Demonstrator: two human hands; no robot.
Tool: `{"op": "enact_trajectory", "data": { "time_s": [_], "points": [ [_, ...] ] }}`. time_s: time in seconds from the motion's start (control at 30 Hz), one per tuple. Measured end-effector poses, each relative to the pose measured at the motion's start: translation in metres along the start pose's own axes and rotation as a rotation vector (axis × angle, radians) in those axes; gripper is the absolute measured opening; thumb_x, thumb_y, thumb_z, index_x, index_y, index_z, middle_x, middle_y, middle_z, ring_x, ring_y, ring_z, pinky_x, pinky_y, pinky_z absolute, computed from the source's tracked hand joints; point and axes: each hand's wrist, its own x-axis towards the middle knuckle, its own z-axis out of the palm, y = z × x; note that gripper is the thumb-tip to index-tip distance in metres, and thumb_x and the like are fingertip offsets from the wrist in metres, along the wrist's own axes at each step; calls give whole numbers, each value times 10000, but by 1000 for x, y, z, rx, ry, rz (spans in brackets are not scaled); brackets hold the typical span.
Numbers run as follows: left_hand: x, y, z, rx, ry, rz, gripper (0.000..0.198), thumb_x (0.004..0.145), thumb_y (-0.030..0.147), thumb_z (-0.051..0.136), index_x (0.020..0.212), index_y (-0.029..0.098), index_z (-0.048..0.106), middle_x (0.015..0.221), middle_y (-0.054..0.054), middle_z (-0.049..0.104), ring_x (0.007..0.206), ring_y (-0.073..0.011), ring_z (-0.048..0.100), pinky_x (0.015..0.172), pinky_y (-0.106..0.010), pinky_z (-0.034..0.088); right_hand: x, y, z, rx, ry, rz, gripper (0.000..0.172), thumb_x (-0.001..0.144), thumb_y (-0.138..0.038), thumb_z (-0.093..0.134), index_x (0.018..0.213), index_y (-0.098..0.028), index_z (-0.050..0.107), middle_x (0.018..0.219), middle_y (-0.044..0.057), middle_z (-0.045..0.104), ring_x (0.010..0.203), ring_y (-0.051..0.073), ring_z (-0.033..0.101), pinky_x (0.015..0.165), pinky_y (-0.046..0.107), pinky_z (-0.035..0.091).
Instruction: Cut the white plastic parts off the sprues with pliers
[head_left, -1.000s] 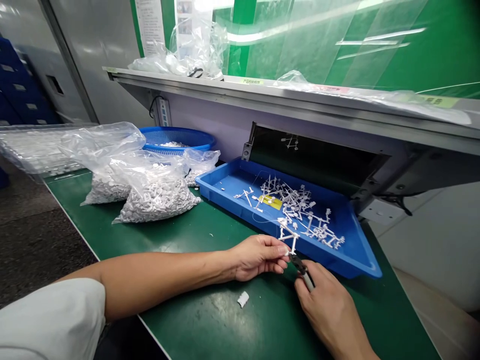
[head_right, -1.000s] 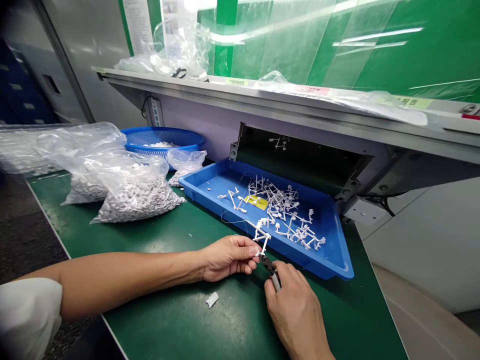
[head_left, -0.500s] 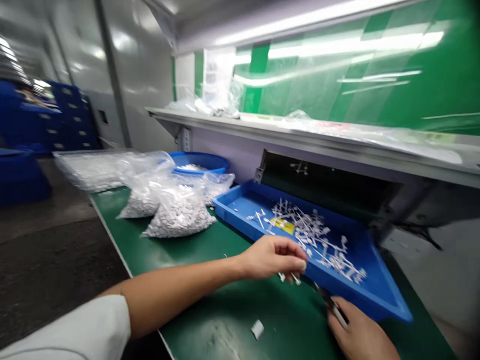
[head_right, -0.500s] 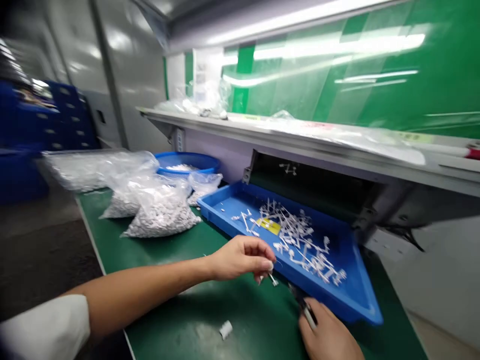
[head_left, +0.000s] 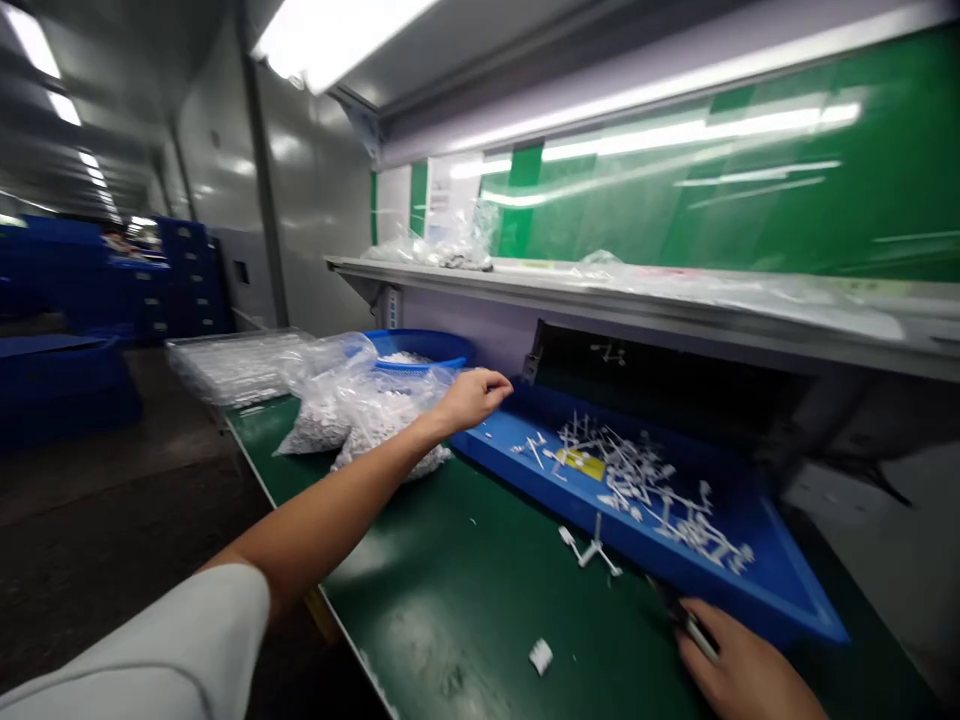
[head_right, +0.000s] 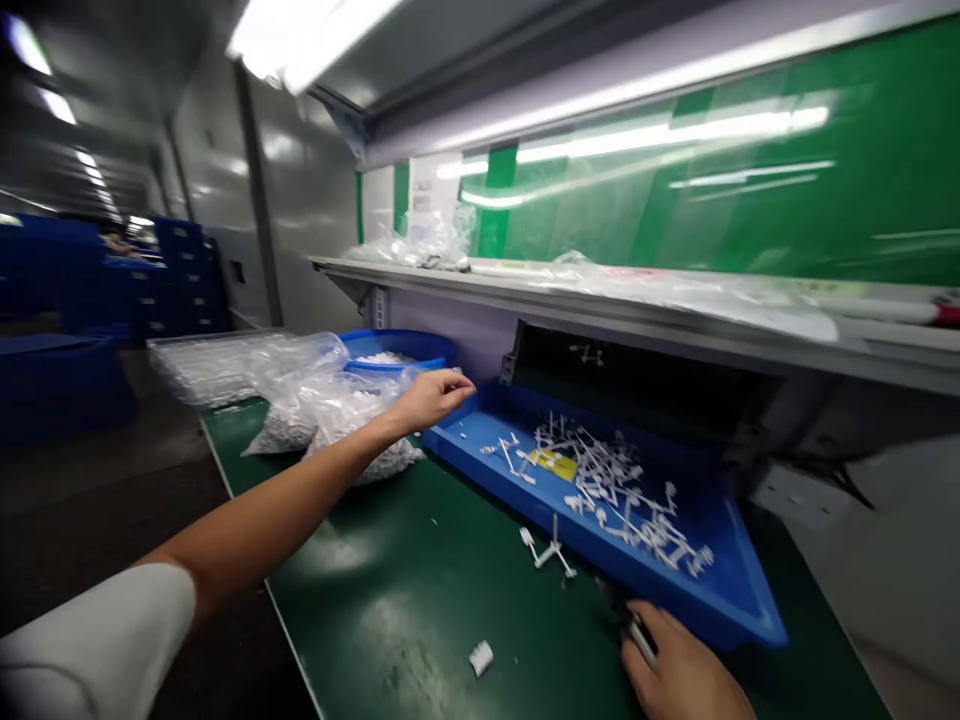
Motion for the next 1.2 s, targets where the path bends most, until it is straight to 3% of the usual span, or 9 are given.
{"op": "enact_trajectory", "data": {
  "time_s": [0.1,0.17,0.23,0.3,0.4,0.53,0.73,0.93,1.2],
  "points": [
    [-38,20,58,31,-409,297,178,849,312,627,972,216,713,813,1,701,720,-147,650,663,-200,467,-11,-15,-10,-7,-48,6,442,876,-498,435,1213,-273,611,1246,48,627,1026,262,633,750,313,522],
    [-57,29,91,148,-592,505,252,846,327,639,1082,247,674,812,-8,701,717,-173,651,628,-222,450,-15,-24,-14,-20,-59,-9,396,891,-476,415,1178,-283,608,1204,35,636,990,245,631,737,302,504],
    [-64,34,114,279,-639,576,257,872,334,604,1111,249,646,789,-26,692,696,-196,647,600,-244,437,-18,-30,-17,-36,-43,-24,356,895,-447,413,1150,-291,608,1179,24,638,985,234,623,736,295,486],
    [-63,35,126,350,-656,586,169,896,311,569,1016,228,655,790,-38,686,703,-201,650,609,-250,440,-20,-34,-19,-50,-24,-39,325,894,-423,418,1128,-296,605,1159,16,638,980,227,614,740,293,471],
    [-63,37,129,282,-658,633,157,934,313,531,926,200,640,857,-44,687,771,-187,656,662,-237,452,-24,-38,-19,-71,-41,-74,269,896,-380,415,1071,-297,602,1087,6,642,924,213,609,714,294,452],
    [-81,48,125,5,-581,621,250,982,365,448,1088,191,594,995,-58,666,848,-158,643,724,-213,464,-29,-51,-14,-125,-44,-142,230,879,-294,418,1022,-288,598,983,7,629,882,209,588,710,310,435],
    [-99,66,128,-241,-497,544,278,994,293,410,1177,160,572,1004,-78,645,903,-153,617,831,-223,470,-31,-67,-2,-156,137,-169,261,880,-293,426,1112,-288,547,1034,15,612,972,220,564,756,347,451],
    [-99,66,128,-337,-501,526,259,984,252,424,1168,153,576,949,-70,655,870,-150,615,832,-225,473,-29,-62,4,-170,221,-236,270,877,-306,434,1124,-285,542,1059,25,616,986,222,575,760,350,479],
    [-101,64,132,-393,-501,476,259,991,262,418,1155,162,591,890,-55,678,831,-140,630,798,-211,472,-27,-62,3,-210,208,-231,257,869,-325,450,1099,-286,558,1024,44,631,916,236,595,681,334,485]
  ]
}}
